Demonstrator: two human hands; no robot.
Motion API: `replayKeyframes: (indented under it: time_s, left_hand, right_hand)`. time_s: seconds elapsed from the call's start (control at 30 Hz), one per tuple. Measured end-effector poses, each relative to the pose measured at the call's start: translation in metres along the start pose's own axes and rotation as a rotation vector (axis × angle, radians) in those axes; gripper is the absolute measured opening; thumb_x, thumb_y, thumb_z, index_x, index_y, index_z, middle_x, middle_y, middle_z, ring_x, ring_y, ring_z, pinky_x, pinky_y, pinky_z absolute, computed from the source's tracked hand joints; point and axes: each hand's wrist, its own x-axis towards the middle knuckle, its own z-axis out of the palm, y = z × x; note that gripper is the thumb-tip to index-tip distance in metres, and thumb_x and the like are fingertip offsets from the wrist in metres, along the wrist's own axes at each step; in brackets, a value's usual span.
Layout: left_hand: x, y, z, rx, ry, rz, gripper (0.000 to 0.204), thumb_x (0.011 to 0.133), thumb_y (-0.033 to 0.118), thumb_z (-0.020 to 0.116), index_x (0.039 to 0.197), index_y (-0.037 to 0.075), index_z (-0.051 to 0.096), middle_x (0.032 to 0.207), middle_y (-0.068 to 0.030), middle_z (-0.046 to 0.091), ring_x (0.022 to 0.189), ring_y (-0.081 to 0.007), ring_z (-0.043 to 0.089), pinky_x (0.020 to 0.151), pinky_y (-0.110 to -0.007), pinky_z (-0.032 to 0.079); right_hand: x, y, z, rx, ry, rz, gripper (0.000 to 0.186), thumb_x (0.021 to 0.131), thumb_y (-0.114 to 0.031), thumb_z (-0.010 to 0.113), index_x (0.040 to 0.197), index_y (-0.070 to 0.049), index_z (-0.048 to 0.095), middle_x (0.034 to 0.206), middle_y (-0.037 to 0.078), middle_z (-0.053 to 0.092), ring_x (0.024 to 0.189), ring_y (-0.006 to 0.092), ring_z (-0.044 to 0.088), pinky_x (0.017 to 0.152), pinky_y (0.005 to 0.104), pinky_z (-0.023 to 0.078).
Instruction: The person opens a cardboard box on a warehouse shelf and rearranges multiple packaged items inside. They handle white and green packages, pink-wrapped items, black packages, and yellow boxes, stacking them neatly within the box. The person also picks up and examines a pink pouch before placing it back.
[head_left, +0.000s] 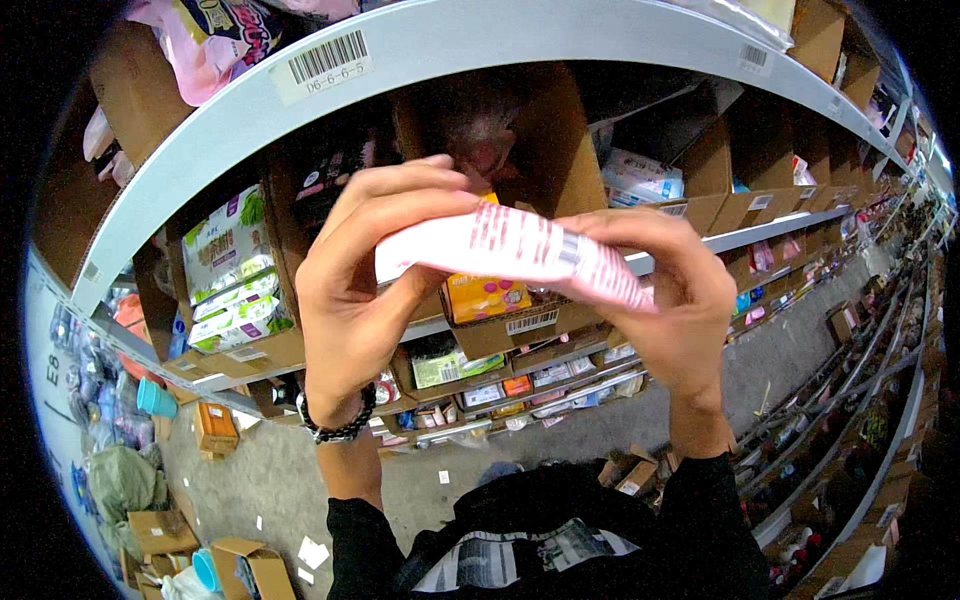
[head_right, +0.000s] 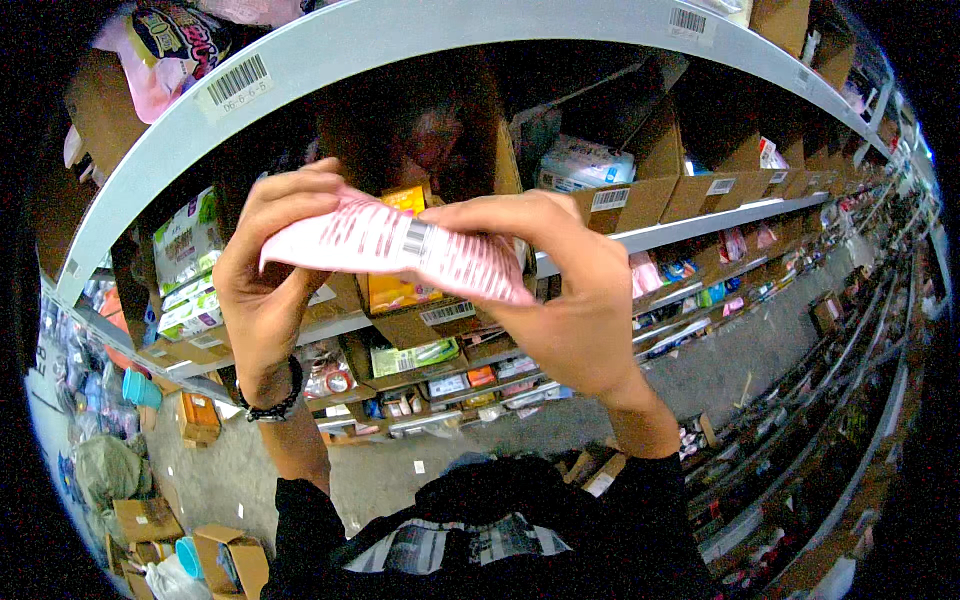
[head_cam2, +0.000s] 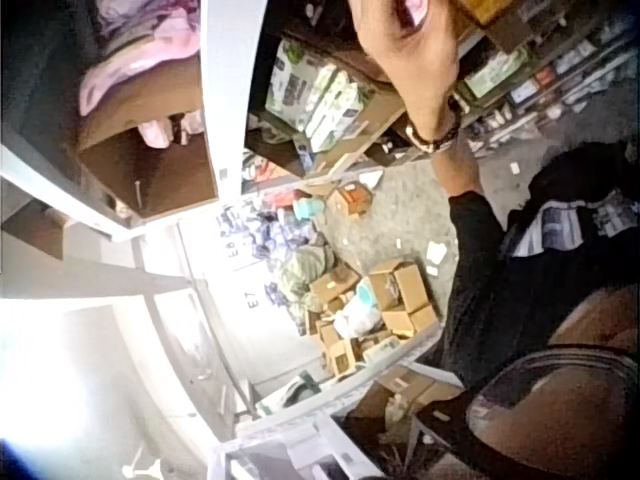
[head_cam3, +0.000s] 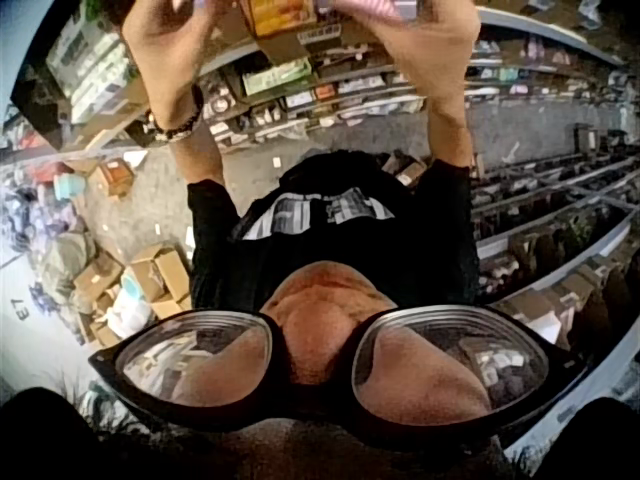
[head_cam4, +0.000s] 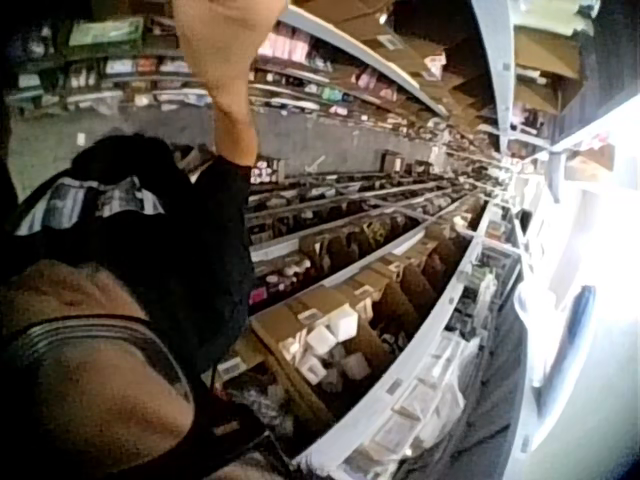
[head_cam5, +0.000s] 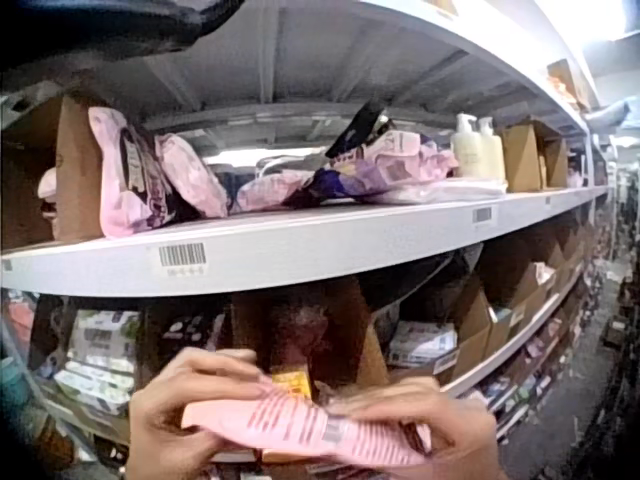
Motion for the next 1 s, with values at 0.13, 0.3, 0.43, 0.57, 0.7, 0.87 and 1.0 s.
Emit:
replayKeyframes:
  time_s: [0.13, 0.3, 0.43, 0.57, 0.7, 0.87, 1.0]
  left_hand:
    - [0.000, 0.003, 0.005, 0.076, 0.144, 0.030, 0.041, 0.079, -0.007, 0.069, 0.119, 0.001, 0.062, 0.122, -0.0138, 0.059, 0.119, -0.0244, 0.056, 0.098, -0.035, 0.048]
    - [-0.009, 0.002, 0.011, -0.017, 0.229, -0.226, 0.040, 0.092, 0.001, 0.060, 0.131, -0.001, 0.051, 0.123, -0.0121, 0.060, 0.115, -0.0184, 0.057, 0.091, -0.029, 0.052]
    - [-0.012, 0.010, 0.014, -0.339, 0.178, -0.434, 0.038, 0.103, 0.020, 0.047, 0.133, -0.005, 0.048, 0.118, -0.0107, 0.062, 0.103, -0.0165, 0.064, 0.083, -0.028, 0.055]
    - [-0.002, 0.008, 0.005, -0.663, 0.107, -0.489, 0.041, 0.106, 0.032, 0.040, 0.119, -0.004, 0.054, 0.099, -0.0131, 0.067, 0.081, -0.0160, 0.069, 0.068, -0.027, 0.058]
    - [0.009, 0.013, 0.008, -0.270, 0.057, -0.520, 0.026, 0.102, 0.025, 0.052, 0.098, 0.000, 0.053, 0.083, -0.0090, 0.066, 0.067, -0.0113, 0.066, 0.056, -0.023, 0.054]
    - [0.015, 0.005, 0.005, -0.350, 0.126, -0.518, 0.021, 0.101, 0.021, 0.055, 0.094, 0.002, 0.051, 0.079, -0.0042, 0.059, 0.063, -0.0081, 0.060, 0.053, -0.020, 0.051]
    - [0.019, 0.003, 0.002, -0.260, 0.131, -0.482, 0.022, 0.100, 0.023, 0.056, 0.094, 0.002, 0.051, 0.078, -0.0037, 0.058, 0.064, -0.0074, 0.059, 0.053, -0.020, 0.050]
  right_hand:
    - [0.001, 0.009, -0.002, -0.361, 0.004, -0.447, 0.037, 0.070, -0.019, 0.081, 0.103, -0.012, 0.065, 0.109, 0.003, 0.072, 0.096, 0.0182, 0.065, 0.083, 0.0339, 0.040]
    - [-0.009, 0.010, -0.003, -0.647, 0.035, -0.602, 0.030, 0.076, -0.024, 0.075, 0.102, -0.017, 0.065, 0.114, -0.001, 0.070, 0.096, 0.0148, 0.064, 0.082, 0.0338, 0.032]
    - [-0.011, 0.018, 0.001, -0.626, 0.034, -0.584, 0.030, 0.076, -0.023, 0.076, 0.103, -0.020, 0.065, 0.116, -0.002, 0.070, 0.096, 0.0144, 0.063, 0.083, 0.0363, 0.031]
    - [-0.015, 0.024, 0.004, -0.645, 0.058, -0.597, 0.029, 0.077, -0.024, 0.076, 0.104, -0.020, 0.065, 0.115, -0.003, 0.070, 0.097, 0.0139, 0.062, 0.085, 0.0369, 0.031]
    - [-0.018, 0.023, 0.004, -0.690, -0.006, -0.598, 0.033, 0.077, -0.023, 0.077, 0.107, -0.019, 0.064, 0.115, -0.001, 0.069, 0.100, 0.0154, 0.060, 0.088, 0.0366, 0.034]
    - [-0.010, 0.020, -0.007, -0.712, -0.113, -0.496, 0.041, 0.083, -0.007, 0.068, 0.122, -0.007, 0.057, 0.118, 0.010, 0.067, 0.105, 0.0225, 0.059, 0.089, 0.0397, 0.042]
    - [-0.015, 0.025, 0.000, -0.046, 0.081, -0.044, 0.038, 0.091, -0.004, 0.055, 0.128, 0.004, 0.050, 0.118, 0.020, 0.064, 0.107, 0.0225, 0.060, 0.089, 0.0350, 0.047]
